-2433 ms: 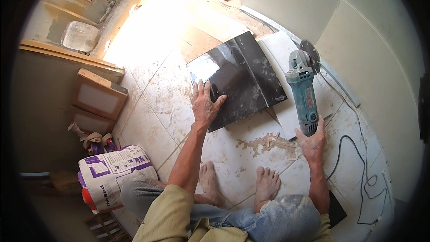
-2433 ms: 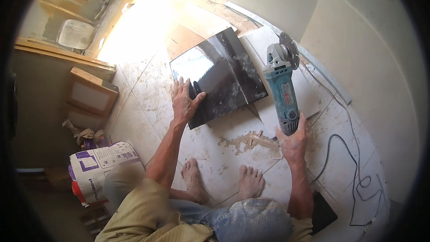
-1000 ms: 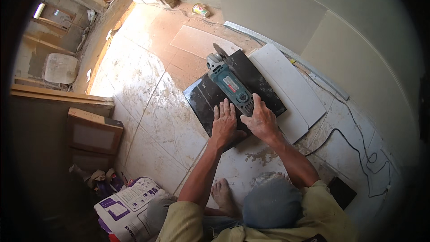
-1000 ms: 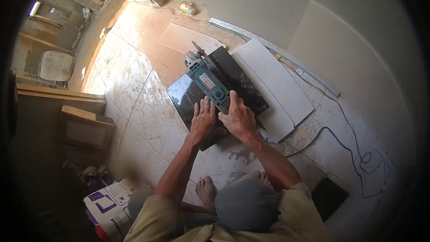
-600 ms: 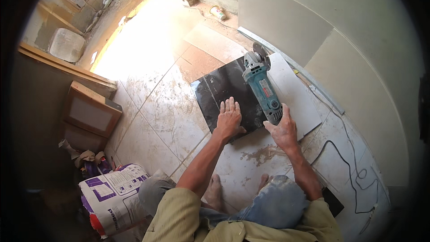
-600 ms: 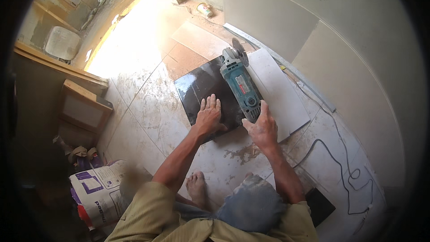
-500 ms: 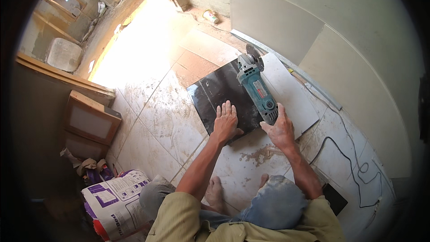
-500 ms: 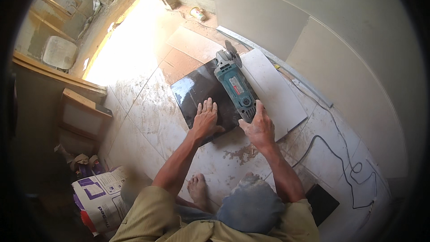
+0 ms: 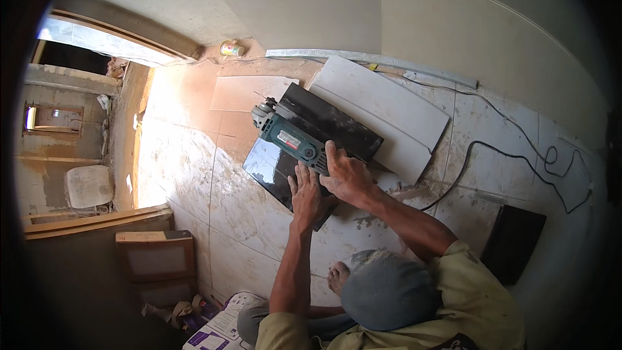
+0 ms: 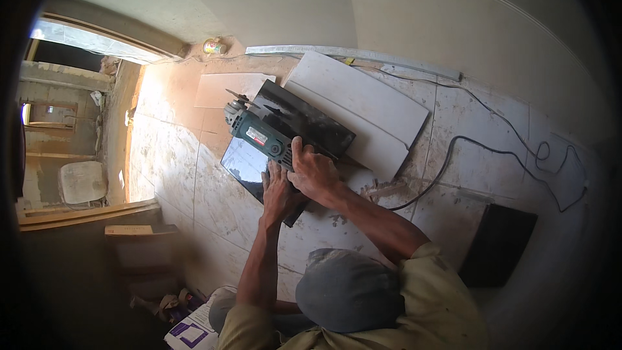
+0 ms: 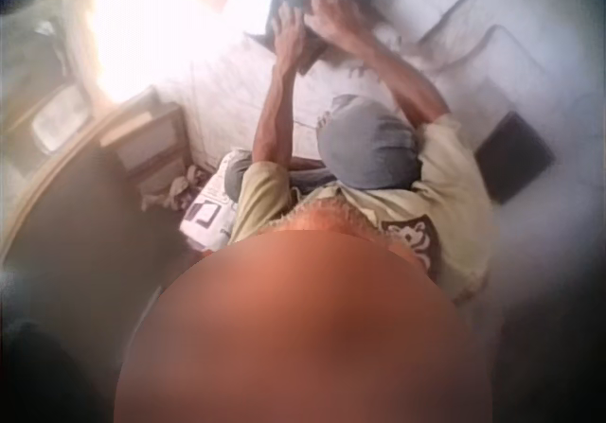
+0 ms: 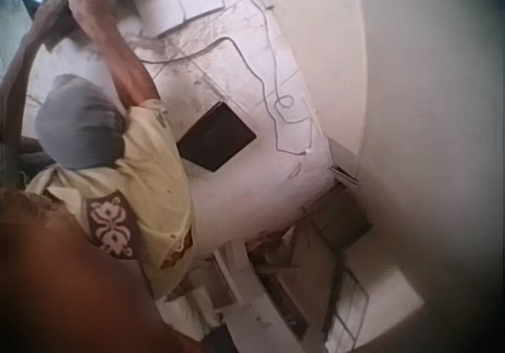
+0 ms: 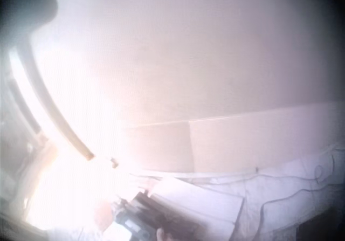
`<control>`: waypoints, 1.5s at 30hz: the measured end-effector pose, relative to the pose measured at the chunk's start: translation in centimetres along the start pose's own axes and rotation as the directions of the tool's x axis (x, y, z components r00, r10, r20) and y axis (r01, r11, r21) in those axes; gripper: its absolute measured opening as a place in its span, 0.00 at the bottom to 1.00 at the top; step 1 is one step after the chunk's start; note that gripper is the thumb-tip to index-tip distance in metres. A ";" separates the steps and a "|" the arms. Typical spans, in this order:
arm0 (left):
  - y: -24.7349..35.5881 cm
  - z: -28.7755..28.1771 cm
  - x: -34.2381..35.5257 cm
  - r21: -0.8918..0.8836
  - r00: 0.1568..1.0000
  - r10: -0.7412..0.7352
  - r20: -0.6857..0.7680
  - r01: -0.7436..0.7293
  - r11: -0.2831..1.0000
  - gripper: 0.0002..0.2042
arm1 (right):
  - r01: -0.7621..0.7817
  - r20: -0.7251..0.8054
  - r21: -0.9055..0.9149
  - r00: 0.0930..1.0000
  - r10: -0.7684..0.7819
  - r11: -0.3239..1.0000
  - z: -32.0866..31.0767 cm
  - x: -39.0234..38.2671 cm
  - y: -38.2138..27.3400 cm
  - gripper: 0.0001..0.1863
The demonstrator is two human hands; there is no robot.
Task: The person uses an angle grinder to cut along a marked line on a dark tile placed on the floor.
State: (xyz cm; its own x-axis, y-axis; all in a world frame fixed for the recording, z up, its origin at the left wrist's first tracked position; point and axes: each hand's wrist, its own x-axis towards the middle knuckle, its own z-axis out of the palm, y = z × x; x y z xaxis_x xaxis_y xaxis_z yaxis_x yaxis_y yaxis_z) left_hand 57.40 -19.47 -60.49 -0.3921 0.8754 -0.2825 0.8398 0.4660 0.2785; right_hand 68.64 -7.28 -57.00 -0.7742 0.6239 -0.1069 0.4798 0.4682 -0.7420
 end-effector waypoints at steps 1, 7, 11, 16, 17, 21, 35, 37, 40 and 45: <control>0.0 0.1 0.0 -0.005 1.000 0.004 0.008 -0.004 1.000 0.56 | 0.032 -0.037 -0.004 0.999 -0.032 0.999 0.6 0.3 0.3 0.40; 0.3 -0.6 -0.1 0.022 1.000 0.013 0.013 -0.014 1.000 0.54 | 0.050 -0.081 0.019 0.996 -0.048 0.999 0.7 0.7 0.4 0.40; -1.1 -1.8 0.4 -0.249 0.998 0.054 -0.017 -0.056 0.967 0.47 | -0.015 -0.002 0.038 1.000 0.015 0.999 -0.4 0.0 0.9 0.41; 0.4 -4.6 1.3 -0.996 0.967 -0.238 0.092 0.091 -0.016 0.30 | -0.036 0.030 0.077 0.999 0.034 0.996 -1.2 -0.6 1.8 0.44; 1.8 -5.0 2.1 -0.961 0.974 -0.173 0.149 0.101 -0.257 0.32 | -0.021 0.038 0.083 0.999 0.017 0.996 -1.5 -0.9 1.9 0.44; 2.5 -4.0 4.0 -0.935 0.919 -0.335 0.208 0.086 -0.344 0.26 | 0.027 0.021 0.006 0.999 -0.027 1.000 -2.1 -1.1 1.2 0.45; 3.6 -3.5 3.6 -0.950 0.915 -0.403 0.022 -0.107 -0.294 0.23 | -0.056 -0.110 -0.465 0.994 0.005 0.884 1.1 -2.6 0.4 0.47; 3.7 -3.5 3.6 -0.942 0.926 -0.376 0.032 -0.098 -0.322 0.23 | -0.009 -0.144 -0.452 0.988 -0.063 0.892 0.9 -2.6 0.6 0.46; 3.6 -3.1 4.0 -0.943 0.929 -0.368 0.046 -0.081 -0.322 0.24 | -0.008 -0.122 -0.440 0.991 -0.051 0.898 0.5 -2.8 0.8 0.46; 1.1 -3.4 3.7 -0.971 0.948 -0.318 0.016 -0.061 -0.231 0.26 | 0.023 -0.107 -0.354 0.992 -0.065 0.935 -0.4 -1.7 -0.3 0.44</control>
State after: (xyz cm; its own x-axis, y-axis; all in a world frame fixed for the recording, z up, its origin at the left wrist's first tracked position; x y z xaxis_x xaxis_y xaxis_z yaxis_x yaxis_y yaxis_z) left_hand 55.53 -15.26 -58.11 -0.6331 0.6795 -0.3708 -0.5344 -0.0371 0.8444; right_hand 69.97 -8.22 -56.32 -0.7548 0.6558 0.0130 0.5771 0.6733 -0.4621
